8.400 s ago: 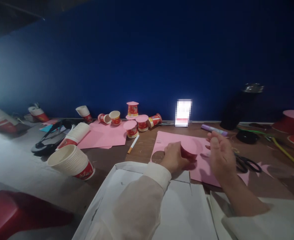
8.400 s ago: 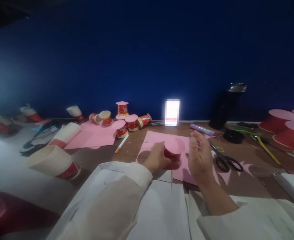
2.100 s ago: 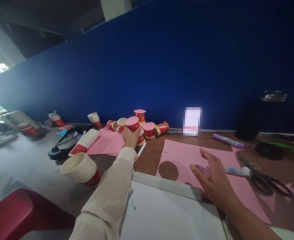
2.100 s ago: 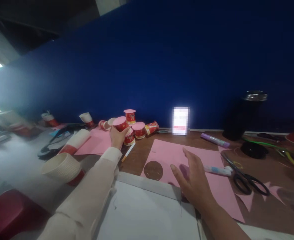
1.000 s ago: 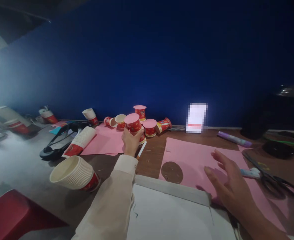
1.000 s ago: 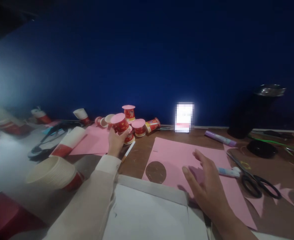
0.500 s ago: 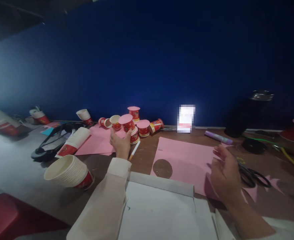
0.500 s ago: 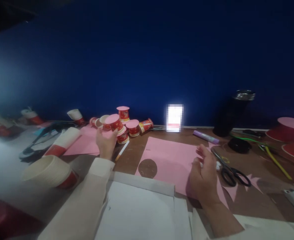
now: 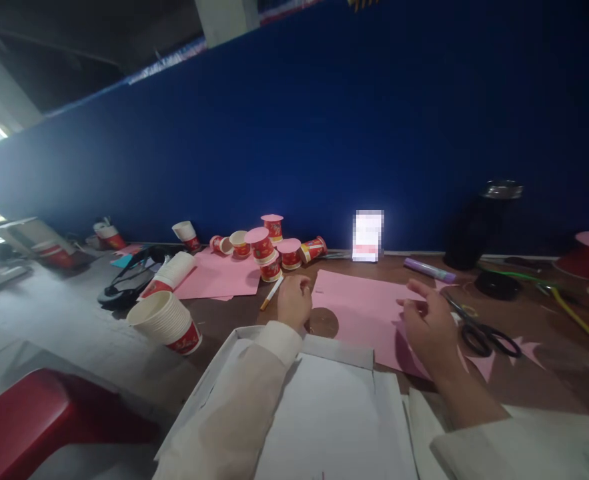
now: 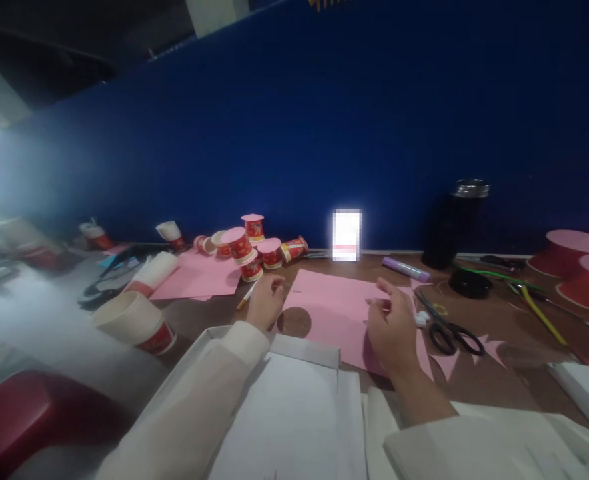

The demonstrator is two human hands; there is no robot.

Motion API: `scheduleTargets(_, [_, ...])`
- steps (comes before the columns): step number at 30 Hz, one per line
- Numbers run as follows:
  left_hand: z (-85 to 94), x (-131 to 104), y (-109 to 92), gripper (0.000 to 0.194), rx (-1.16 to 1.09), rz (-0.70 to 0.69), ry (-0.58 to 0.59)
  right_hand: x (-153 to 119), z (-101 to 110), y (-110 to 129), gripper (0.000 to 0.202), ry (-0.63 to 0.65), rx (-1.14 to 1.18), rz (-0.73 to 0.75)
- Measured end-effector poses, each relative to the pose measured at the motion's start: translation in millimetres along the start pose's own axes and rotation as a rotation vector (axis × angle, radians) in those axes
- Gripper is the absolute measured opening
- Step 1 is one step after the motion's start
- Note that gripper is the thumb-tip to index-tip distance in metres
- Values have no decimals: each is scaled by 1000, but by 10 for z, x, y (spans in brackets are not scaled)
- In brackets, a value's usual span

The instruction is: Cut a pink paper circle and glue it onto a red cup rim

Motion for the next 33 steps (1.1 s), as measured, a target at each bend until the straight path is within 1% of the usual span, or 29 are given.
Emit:
scheduleTargets(1, [-132, 26, -42, 26, 83, -34, 84, -9, -17, 3, 40, 19, -6, -10])
scheduleTargets(4, [-375, 91, -130, 31, 154, -98, 186, -20, -53, 29, 37, 56, -23, -11])
scheduleTargets(7, [-520, 95, -160, 34, 185, -130, 237, -11, -66, 60, 37, 68, -48, 8])
scheduleTargets(9, [-575, 76, -147, 31, 202, -141, 264, -14, -78, 82, 37, 77, -72, 26])
scheduleTargets(11, [-607, 55, -120, 27, 210, -152, 288, -46, -118, 112, 37, 107, -100, 51])
scheduleTargets(14, [-618, 42, -73, 23, 214, -151, 294, -152, -252, 186, 32, 206, -144, 108])
scheduleTargets(16, [-604, 34, -90, 20, 208, -159, 282, -222, -338, 248, 29, 270, -173, 152])
scheduleTargets(17, [-578, 29, -133, 20, 193, -175, 262, -237, -360, 272, 29, 288, -187, 171])
scheduleTargets(19, [-458, 21, -256, 23, 148, -203, 160, -195, -334, 283, 30, 288, -224, 186])
scheduleTargets(20, [-392, 2, -336, 24, 125, -222, 110, -133, -277, 264, 31, 265, -248, 181])
scheduleTargets(22, [-270, -68, -517, 25, 64, -272, 22, 60, -72, 165, 36, 181, -316, 135])
scheduleTargets(24, [-229, -178, -697, 24, -7, -334, 14, 292, 230, -9, 39, 69, -416, 43])
scheduleTargets(26, [-238, -292, -845, 25, -78, -393, 48, 489, 549, -218, 40, -17, -521, -71])
scheduleTargets(29, [-306, -388, -910, 24, -141, -385, 132, 648, 885, -519, 40, -29, -664, -216])
scheduleTargets(31, [-377, -421, -911, 25, -171, -372, 207, 677, 996, -655, 41, -3, -733, -266])
scheduleTargets(33, [-444, -440, -897, 26, -196, -361, 274, 677, 1002, -711, 42, 40, -763, -261])
Point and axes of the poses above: each hand's wrist, its own x-axis towards the middle knuckle, its own z-axis out of the back of the hand, y = z × x, the point moved 10 cm from there along x, towards the middle knuckle, and after that the axes turned 8 degrees about -y, right-handed, at the moved point
